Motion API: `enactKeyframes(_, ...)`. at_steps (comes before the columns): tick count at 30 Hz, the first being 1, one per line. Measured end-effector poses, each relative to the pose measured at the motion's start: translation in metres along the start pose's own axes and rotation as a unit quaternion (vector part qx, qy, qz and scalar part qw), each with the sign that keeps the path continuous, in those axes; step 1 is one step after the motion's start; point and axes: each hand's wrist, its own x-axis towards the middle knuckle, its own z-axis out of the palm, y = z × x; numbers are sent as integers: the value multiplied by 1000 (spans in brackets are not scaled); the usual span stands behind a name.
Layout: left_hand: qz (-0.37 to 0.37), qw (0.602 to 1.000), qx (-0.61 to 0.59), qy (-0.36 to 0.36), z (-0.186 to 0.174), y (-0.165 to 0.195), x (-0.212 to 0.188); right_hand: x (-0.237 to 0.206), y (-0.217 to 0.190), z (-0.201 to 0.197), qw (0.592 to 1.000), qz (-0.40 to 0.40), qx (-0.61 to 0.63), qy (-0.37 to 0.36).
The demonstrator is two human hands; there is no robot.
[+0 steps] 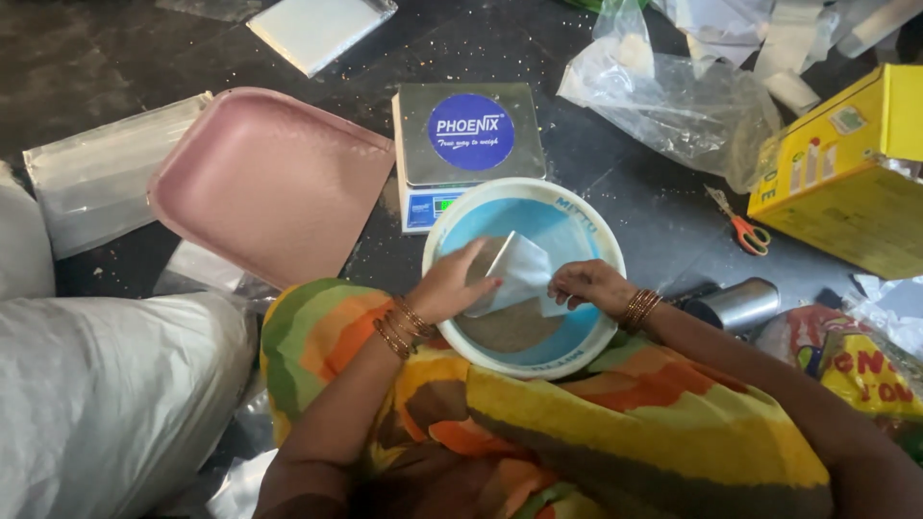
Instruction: The person scoops grains from a blue bucket into small plastic bags, weighs them on a digital scale, and places the filled bags into a pink tray. The process is repeated multiple times with consistent handling of the grains and packaging materials.
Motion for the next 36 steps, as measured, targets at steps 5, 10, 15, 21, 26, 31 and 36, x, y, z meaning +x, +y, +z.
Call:
enactKeyframes(5, -177, 956, -218, -86, 18, -12, 8, 2, 2, 2, 999, 6, -9, 48)
enactKeyframes(10, -142, 980, -128, -50, 20, -13, 8, 8, 11, 0, 998, 9, -24, 55)
enactKeyframes(15, -163, 985, -34, -52, 20, 8, 2, 14, 13, -1, 999, 12, -38, 29)
enactKeyframes(21, -171, 980, 36, 94, 17, 9, 1, 9, 5, 6, 989, -9, -149, 15)
enactKeyframes(26, -166, 903, -64, 392, -23, -59, 6, -5, -7, 20, 886, -137, -443, 16)
enactKeyframes(31, -229, 913, 24, 336, -54, -132, 40, -11, -18, 23, 846, -51, -531, 13)
enactKeyframes(36, -242, 929, 209, 184, -61, -162, 65, -13, -16, 20, 863, -69, -500, 31)
